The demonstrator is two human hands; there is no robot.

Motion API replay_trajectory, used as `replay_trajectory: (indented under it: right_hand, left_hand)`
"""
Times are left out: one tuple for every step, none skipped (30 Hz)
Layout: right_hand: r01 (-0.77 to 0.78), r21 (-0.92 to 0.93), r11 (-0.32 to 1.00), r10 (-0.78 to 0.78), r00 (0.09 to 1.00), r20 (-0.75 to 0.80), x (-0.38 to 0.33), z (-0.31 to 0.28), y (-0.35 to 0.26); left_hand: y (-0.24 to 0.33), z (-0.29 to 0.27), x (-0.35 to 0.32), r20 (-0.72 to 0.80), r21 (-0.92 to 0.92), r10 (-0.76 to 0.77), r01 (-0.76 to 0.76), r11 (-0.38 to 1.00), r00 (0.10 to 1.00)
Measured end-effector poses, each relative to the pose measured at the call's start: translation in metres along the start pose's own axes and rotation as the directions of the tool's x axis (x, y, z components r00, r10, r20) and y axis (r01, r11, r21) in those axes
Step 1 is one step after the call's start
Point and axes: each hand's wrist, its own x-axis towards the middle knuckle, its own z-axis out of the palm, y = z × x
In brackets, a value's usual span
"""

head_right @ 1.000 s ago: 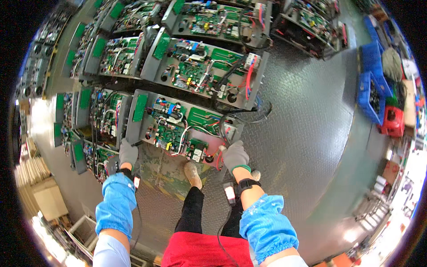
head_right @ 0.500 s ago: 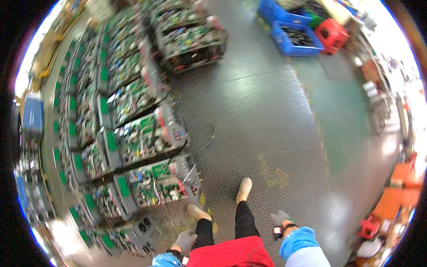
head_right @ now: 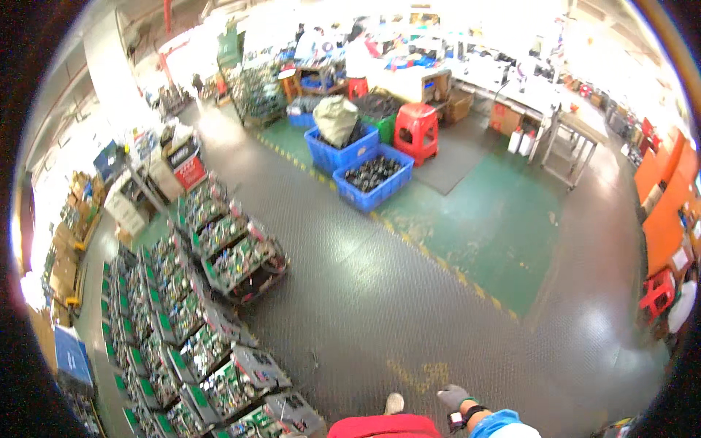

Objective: Secure casters to the bottom of industrial inverter units using a pneumatic screwdriver and organize the units on the floor.

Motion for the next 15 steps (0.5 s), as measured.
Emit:
replay_trajectory:
  right_hand:
    - [0.083, 0.015, 0.996, -0.082, 0.994, -0.075, 0.004, -0.004, -0.013]
    - [0.069, 0.024, 0.997, -0.066, 0.992, -0.106, 0.009, -0.009, -0.024]
    - [0.127, 0.036, 0.991, -0.12, 0.981, -0.152, 0.014, -0.014, -0.03]
    - [0.133, 0.113, 0.985, -0.122, 0.988, -0.098, 0.018, -0.017, -0.033]
    - [0.114, 0.194, 0.974, -0.107, 0.993, -0.046, 0.024, -0.023, -0.037]
    - [0.123, 0.202, 0.972, -0.114, 0.992, -0.054, 0.028, -0.032, -0.041]
    - [0.03, 0.42, 0.907, -0.028, 1.0, -0.011, 0.03, -0.044, -0.047]
    - [-0.117, 0.6, 0.791, 0.093, 0.993, 0.071, 0.028, -0.057, -0.057]
    - [-0.03, 0.34, 0.94, 0.037, 0.999, -0.012, 0.035, -0.094, -0.078]
    - [0.066, 0.061, 0.996, -0.053, 0.979, -0.199, 0.03, -0.14, -0.098]
    - [0.238, -0.275, 0.932, -0.329, 0.872, -0.362, 0.02, -0.194, -0.128]
    - [0.404, -0.131, 0.906, -0.398, 0.702, -0.591, -0.004, -0.241, -0.16]
    - [0.681, -0.021, 0.732, -0.457, 0.468, -0.757, -0.033, -0.293, -0.196]
    - [0.876, 0.038, 0.481, -0.469, 0.293, -0.833, -0.067, -0.347, -0.234]
    - [0.844, -0.175, 0.507, -0.515, 0.134, -0.846, -0.11, -0.392, -0.27]
  left_hand:
    - [0.001, -0.016, 0.012, -0.048, -0.082, 0.125, -0.129, 0.988, 0.991]
    - [0.0, -0.03, 0.024, -0.099, -0.155, 0.247, -0.26, 0.953, 0.964]
    - [0.006, -0.038, 0.043, -0.12, -0.132, 0.264, -0.279, 0.951, 0.957]
    - [0.013, -0.044, 0.062, 0.005, -0.507, 0.108, -0.091, 0.857, 0.994]
    - [0.016, -0.047, 0.079, 0.192, -0.777, 0.012, 0.145, 0.613, 0.981]
    - [0.015, -0.051, 0.099, 0.189, -0.772, 0.03, 0.13, 0.622, 0.981]
    - [0.011, -0.053, 0.122, 0.208, -0.67, 0.095, 0.071, 0.739, 0.973]
    - [0.007, -0.055, 0.148, 0.232, -0.556, 0.153, 0.001, 0.831, 0.961]
    - [0.006, -0.056, 0.175, 0.237, -0.168, 0.124, -0.085, 0.982, 0.964]
    - [-0.001, -0.059, 0.195, 0.305, -0.163, 0.103, -0.055, 0.985, 0.947]
    - [-0.006, -0.066, 0.223, 0.332, -0.185, 0.084, -0.023, 0.982, 0.939]
    - [-0.01, -0.077, 0.249, 0.341, -0.195, 0.076, -0.008, 0.981, 0.937]
    - [-0.013, -0.091, 0.277, 0.333, -0.189, 0.076, -0.012, 0.982, 0.94]
    - [-0.014, -0.11, 0.307, 0.317, -0.177, 0.09, -0.035, 0.984, 0.944]
    - [-0.011, -0.133, 0.338, 0.298, -0.166, 0.108, -0.06, 0.984, 0.948]
